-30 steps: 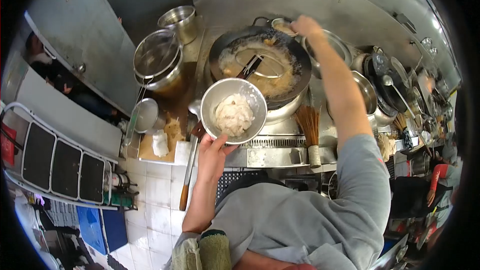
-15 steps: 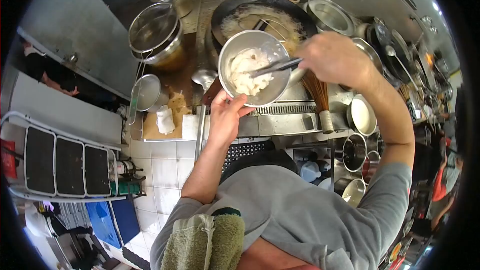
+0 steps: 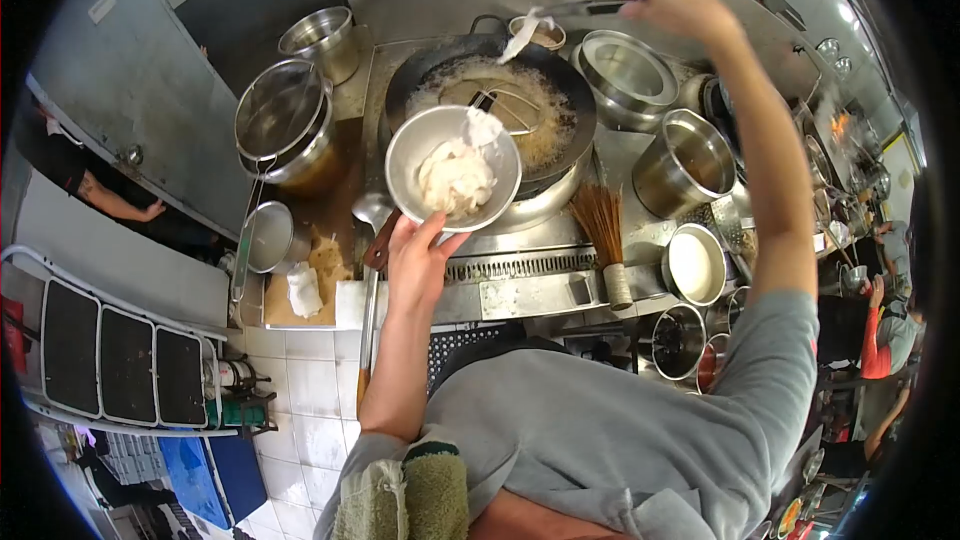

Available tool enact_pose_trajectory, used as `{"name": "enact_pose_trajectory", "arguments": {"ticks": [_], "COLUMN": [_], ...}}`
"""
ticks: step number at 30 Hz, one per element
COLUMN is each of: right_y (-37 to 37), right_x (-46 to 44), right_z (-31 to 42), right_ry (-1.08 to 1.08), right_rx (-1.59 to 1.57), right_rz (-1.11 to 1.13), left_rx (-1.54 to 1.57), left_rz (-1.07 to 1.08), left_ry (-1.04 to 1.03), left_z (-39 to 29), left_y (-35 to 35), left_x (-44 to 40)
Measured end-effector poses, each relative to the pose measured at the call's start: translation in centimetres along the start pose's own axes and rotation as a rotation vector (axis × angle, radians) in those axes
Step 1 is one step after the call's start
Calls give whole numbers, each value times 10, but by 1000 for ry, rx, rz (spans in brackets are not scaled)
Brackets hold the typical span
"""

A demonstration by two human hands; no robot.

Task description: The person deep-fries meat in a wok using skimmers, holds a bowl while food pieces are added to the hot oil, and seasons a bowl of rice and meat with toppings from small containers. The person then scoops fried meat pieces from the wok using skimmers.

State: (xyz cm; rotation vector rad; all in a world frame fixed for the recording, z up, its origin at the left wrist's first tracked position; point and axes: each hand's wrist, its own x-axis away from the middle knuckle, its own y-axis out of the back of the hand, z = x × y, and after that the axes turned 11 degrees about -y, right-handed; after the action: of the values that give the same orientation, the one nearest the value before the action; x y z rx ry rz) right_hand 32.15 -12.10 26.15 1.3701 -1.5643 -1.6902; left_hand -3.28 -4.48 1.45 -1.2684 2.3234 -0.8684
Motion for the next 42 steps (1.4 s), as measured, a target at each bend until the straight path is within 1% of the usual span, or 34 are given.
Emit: {"name": "enact_pose_trajectory", "arguments": {"ticks": [1,3,5,6,8,9,10,12,13,15,17,19,20,22,23,25,28,29,32,33,35,38,40,42], "right_y": [-28,-74,-103,-119,-147,-159,-173,-156,-102,-40,3,11,-1,-21,-24,-25,7,16,49,48,42,-17,-44,-91], "right_x": [-14,-37,-43,-44,-47,-51,-64,-57,-34,1,47,82,92,97,97,91,82,80,48,36,8,-47,-62,-85], "right_z": [-6,0,26,26,29,18,-12,-18,-3,24,64,100,108,132,136,133,115,103,86,81,67,40,59,73], "right_ry": [-1,-87,-264,-264,-454,-453,-327,-217,-234,-127,-15,185,268,229,210,332,268,286,76,87,8,61,-32,-85], "right_rx": [6,31,122,120,28,-27,25,-88,-253,-256,-317,-119,-68,110,116,157,183,97,17,14,-22,-45,68,77], "right_rz": [21,227,456,452,331,205,127,-20,-93,-21,114,129,86,209,213,114,33,-160,-33,-41,-49,-88,66,278], "left_rx": [-13,1,24,23,12,9,-8,-31,-41,-43,-40,-48,-33,-14,-24,-31,-22,-19,-1,8,17,-2,1,-13], "left_rz": [-4,-25,-46,-43,-70,-81,-81,-108,-111,-111,-103,-91,-69,-28,-32,-23,-24,-29,-43,-54,-63,-93,-139,-169], "left_ry": [-1,-9,-27,-30,-34,-35,-43,-41,-53,-91,-93,-91,-102,-99,-85,-70,-46,-45,-51,-47,-58,-64,-61,-90], "left_z": [-2,-5,-10,-12,-17,-19,-22,-23,-20,-20,-17,-17,-18,-15,-13,-8,0,5,5,4,5,6,5,2], "left_y": [1,3,3,3,6,7,9,18,22,22,26,21,16,9,7,2,4,5,-2,-4,-5,-9,-12,-13], "left_x": [2,5,10,12,16,17,20,26,26,25,23,22,22,21,20,16,6,2,-5,-6,-8,-7,-2,6]}}
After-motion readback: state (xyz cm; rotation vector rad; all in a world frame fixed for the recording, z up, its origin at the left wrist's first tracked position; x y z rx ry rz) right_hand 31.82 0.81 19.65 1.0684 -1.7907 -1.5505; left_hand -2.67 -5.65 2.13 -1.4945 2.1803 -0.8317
